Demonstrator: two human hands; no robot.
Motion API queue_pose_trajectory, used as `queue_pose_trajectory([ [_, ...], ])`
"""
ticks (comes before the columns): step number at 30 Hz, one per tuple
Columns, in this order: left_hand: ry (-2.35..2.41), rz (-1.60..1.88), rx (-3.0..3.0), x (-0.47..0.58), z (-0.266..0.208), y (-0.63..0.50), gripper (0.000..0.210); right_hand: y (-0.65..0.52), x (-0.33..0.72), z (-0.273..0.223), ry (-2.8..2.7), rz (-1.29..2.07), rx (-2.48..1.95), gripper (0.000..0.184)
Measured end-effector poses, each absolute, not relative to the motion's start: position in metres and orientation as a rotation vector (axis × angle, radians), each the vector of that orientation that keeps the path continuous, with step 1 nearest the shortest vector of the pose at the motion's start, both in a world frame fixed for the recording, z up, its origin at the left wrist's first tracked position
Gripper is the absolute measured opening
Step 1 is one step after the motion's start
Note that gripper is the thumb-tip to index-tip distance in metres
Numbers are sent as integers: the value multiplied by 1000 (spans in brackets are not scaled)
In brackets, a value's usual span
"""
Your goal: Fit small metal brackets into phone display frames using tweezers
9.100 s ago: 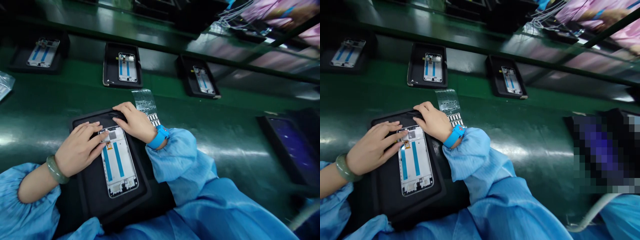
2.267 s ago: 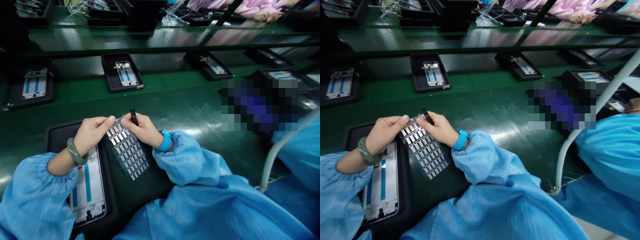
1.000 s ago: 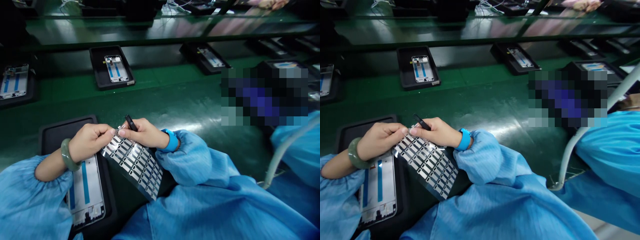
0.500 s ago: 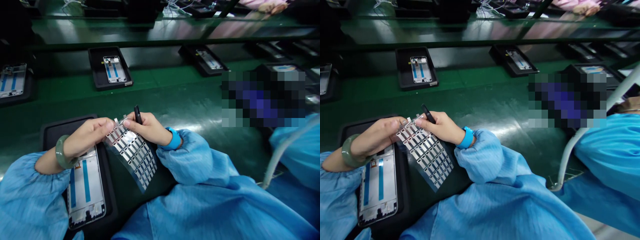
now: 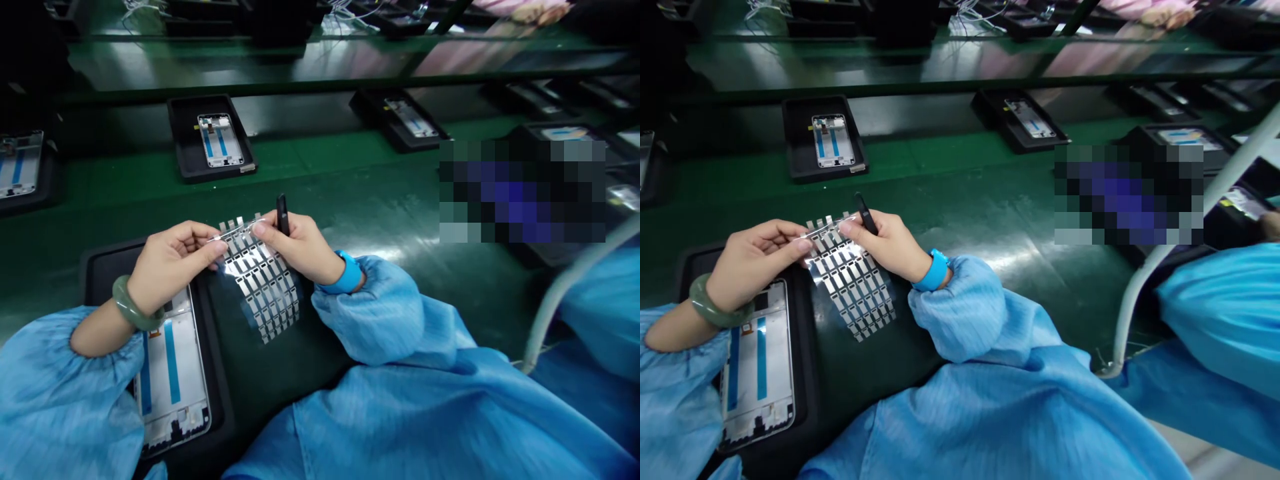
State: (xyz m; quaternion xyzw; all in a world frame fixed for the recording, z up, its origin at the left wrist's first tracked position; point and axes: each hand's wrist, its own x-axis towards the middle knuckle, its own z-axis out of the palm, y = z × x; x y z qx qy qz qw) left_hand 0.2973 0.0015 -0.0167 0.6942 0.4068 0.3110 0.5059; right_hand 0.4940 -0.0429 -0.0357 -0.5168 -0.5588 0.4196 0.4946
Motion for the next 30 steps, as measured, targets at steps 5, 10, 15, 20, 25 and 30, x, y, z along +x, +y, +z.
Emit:
queue_pose_trajectory([
  [5,1033,769,1792,297,-15,-4,17,-42,494,-37,-1344,1002,-1266,33],
  [10,1006,770,1720,296,-14,-3,17,-44,493,-35,-1389,1012,-1256,30],
  [15,987,779,1687,294,-18,-3,22,-45,491,-34,-1431,1017,-1246,27],
  [20,964,788,1656,294,-20,-2,41,-46,490,-33,-1425,1034,-1228,28],
  [25,905,837,1664,291,-20,1,30,-46,491,-33,-1396,1024,-1237,32],
  [30,936,869,2298,289,-20,-2,14,-44,494,-34,-1404,1008,-1257,30],
])
